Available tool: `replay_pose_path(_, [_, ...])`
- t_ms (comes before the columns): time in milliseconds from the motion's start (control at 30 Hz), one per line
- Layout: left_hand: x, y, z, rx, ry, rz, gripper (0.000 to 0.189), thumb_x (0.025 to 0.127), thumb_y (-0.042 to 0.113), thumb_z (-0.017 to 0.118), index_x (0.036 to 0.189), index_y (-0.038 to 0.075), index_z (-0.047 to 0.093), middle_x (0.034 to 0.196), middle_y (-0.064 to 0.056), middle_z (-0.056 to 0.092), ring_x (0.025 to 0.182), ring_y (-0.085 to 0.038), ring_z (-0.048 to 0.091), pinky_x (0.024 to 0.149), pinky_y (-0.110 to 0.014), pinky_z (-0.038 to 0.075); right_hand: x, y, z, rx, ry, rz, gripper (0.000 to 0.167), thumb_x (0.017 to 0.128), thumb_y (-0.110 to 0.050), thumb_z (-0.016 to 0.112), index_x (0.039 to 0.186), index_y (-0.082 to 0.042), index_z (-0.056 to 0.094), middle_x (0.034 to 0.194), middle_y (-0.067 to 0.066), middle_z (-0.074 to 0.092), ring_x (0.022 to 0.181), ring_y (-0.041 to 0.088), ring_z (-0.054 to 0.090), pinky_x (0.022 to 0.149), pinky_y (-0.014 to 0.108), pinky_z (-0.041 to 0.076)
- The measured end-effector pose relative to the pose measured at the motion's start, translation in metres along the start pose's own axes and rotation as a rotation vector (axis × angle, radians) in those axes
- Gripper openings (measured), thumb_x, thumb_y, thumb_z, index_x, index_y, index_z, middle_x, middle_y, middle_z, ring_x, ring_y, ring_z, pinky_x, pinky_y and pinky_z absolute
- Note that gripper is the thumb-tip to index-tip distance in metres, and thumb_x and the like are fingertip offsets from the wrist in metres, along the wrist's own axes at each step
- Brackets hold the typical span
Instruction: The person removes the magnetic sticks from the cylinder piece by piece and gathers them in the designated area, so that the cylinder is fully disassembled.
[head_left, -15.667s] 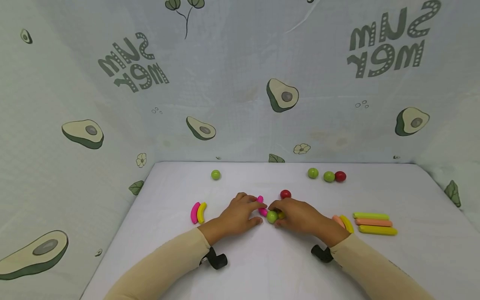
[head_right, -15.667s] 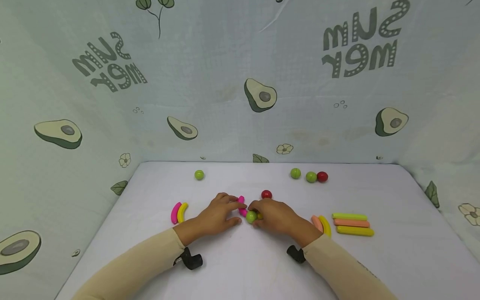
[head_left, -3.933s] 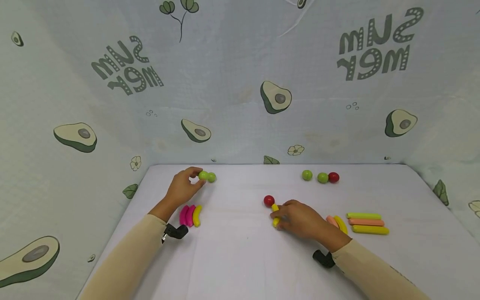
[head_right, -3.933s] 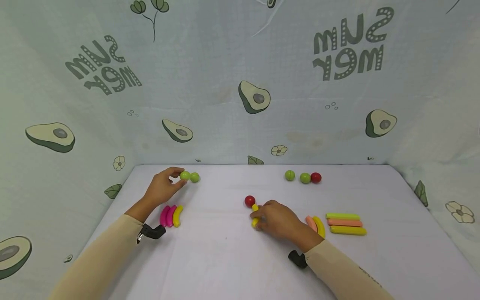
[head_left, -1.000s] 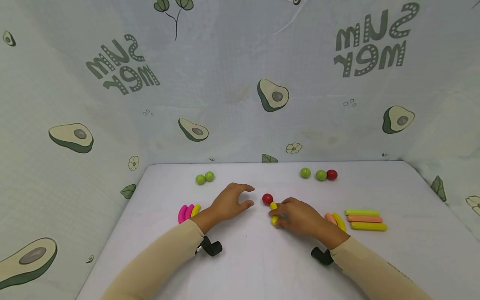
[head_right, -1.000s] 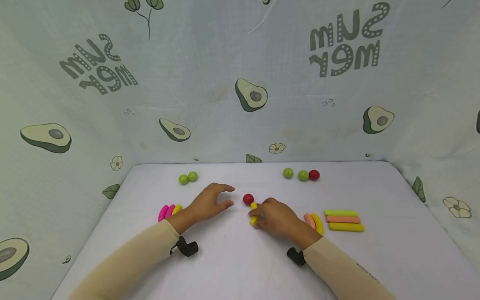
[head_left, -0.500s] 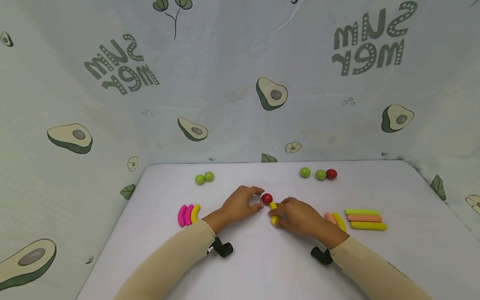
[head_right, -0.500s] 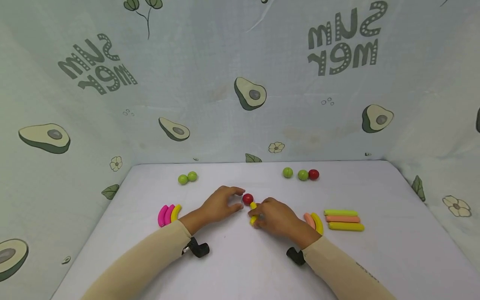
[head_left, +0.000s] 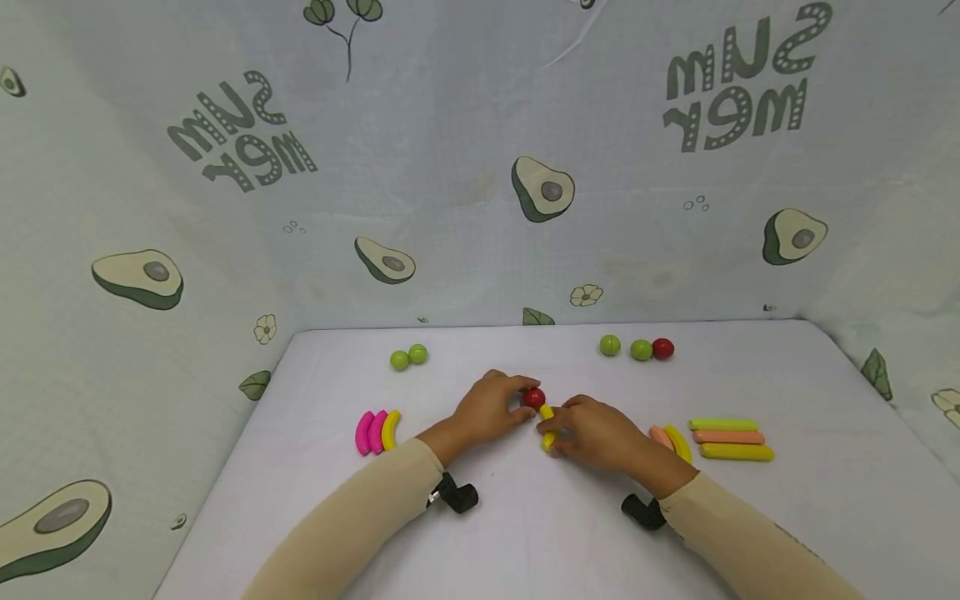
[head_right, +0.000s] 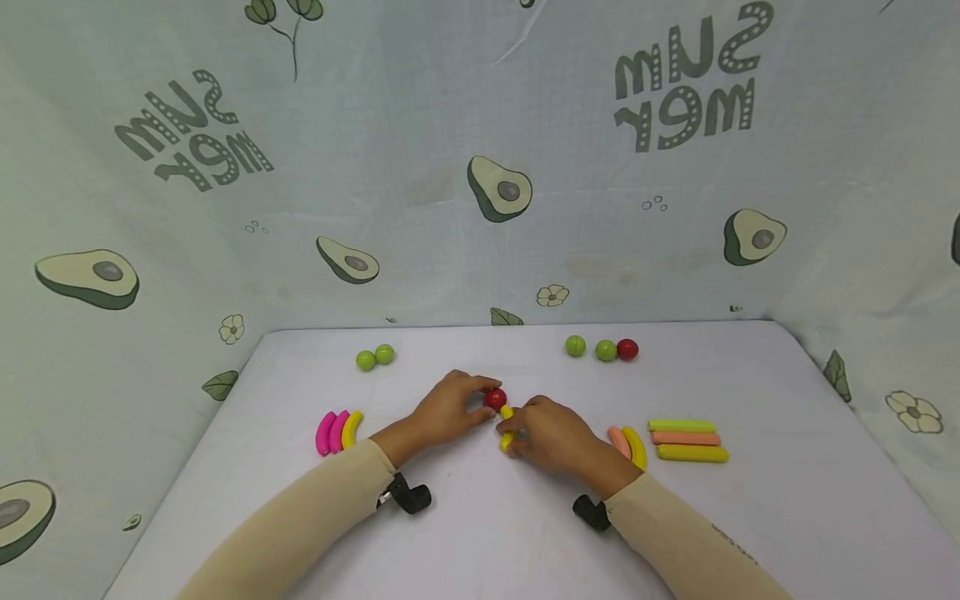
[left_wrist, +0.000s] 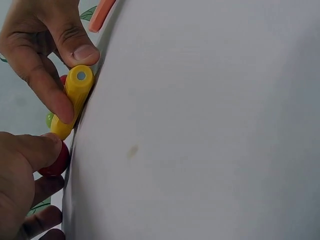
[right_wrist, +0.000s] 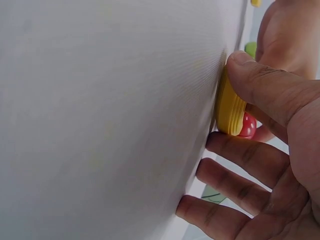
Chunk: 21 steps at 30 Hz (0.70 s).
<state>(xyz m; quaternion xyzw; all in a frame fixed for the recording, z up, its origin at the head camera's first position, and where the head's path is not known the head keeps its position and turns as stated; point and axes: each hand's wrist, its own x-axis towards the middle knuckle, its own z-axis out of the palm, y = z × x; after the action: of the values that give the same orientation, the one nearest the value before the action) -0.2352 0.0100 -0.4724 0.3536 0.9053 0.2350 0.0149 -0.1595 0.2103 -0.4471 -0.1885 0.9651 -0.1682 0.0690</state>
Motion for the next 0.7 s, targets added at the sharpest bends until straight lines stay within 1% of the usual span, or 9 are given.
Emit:
replay_pose_path(133, [0.003, -0.002, 0.002, 0.012, 0.011, -0.009, 0.042, 0.095, 0.029, 0.076, 0.135, 0.022, 0.067, 0.118, 0.01, 0.071, 0.11, -0.017, 0.058, 0.092, -0.03, 0.05, 0.001, 0.001, -0.002, 0.001, -0.007, -0.002, 0.031, 0.084, -0.025, 0.086, 0.114, -0.023, 0.08, 0.114, -0.004, 0.073, 0.122, 0.03, 0.058, 0.095, 0.05, 0.053])
replay_pose_path(367, [0.008, -0.005, 0.007, -0.012, 0.022, -0.032, 0.038, 0.094, 0.028, 0.077, 0.13, 0.022, 0.069, 0.111, 0.011, 0.07, 0.106, -0.015, 0.057, 0.087, -0.028, 0.05, 0.002, 0.003, -0.005, -0.002, -0.009, -0.013, 0.031, 0.083, -0.024, 0.087, 0.114, -0.022, 0.08, 0.117, -0.001, 0.073, 0.12, 0.03, 0.059, 0.094, 0.05, 0.054])
replay_pose_path(633, [0.012, -0.006, 0.006, -0.024, 0.02, -0.035, 0.035, 0.096, 0.027, 0.075, 0.129, 0.021, 0.068, 0.109, 0.011, 0.07, 0.106, -0.015, 0.057, 0.088, -0.027, 0.05, 0.006, 0.006, -0.005, -0.003, -0.005, -0.002, 0.033, 0.083, -0.025, 0.087, 0.115, -0.021, 0.08, 0.119, 0.001, 0.072, 0.122, 0.031, 0.058, 0.095, 0.05, 0.053])
replay_pose_path(700, [0.014, -0.007, 0.006, -0.033, 0.021, -0.051, 0.035, 0.097, 0.027, 0.074, 0.131, 0.02, 0.067, 0.11, 0.009, 0.07, 0.106, -0.015, 0.057, 0.088, -0.027, 0.05, 0.007, 0.007, -0.005, -0.001, -0.003, -0.006, 0.033, 0.083, -0.025, 0.087, 0.116, -0.021, 0.08, 0.121, 0.003, 0.072, 0.122, 0.031, 0.058, 0.096, 0.05, 0.053])
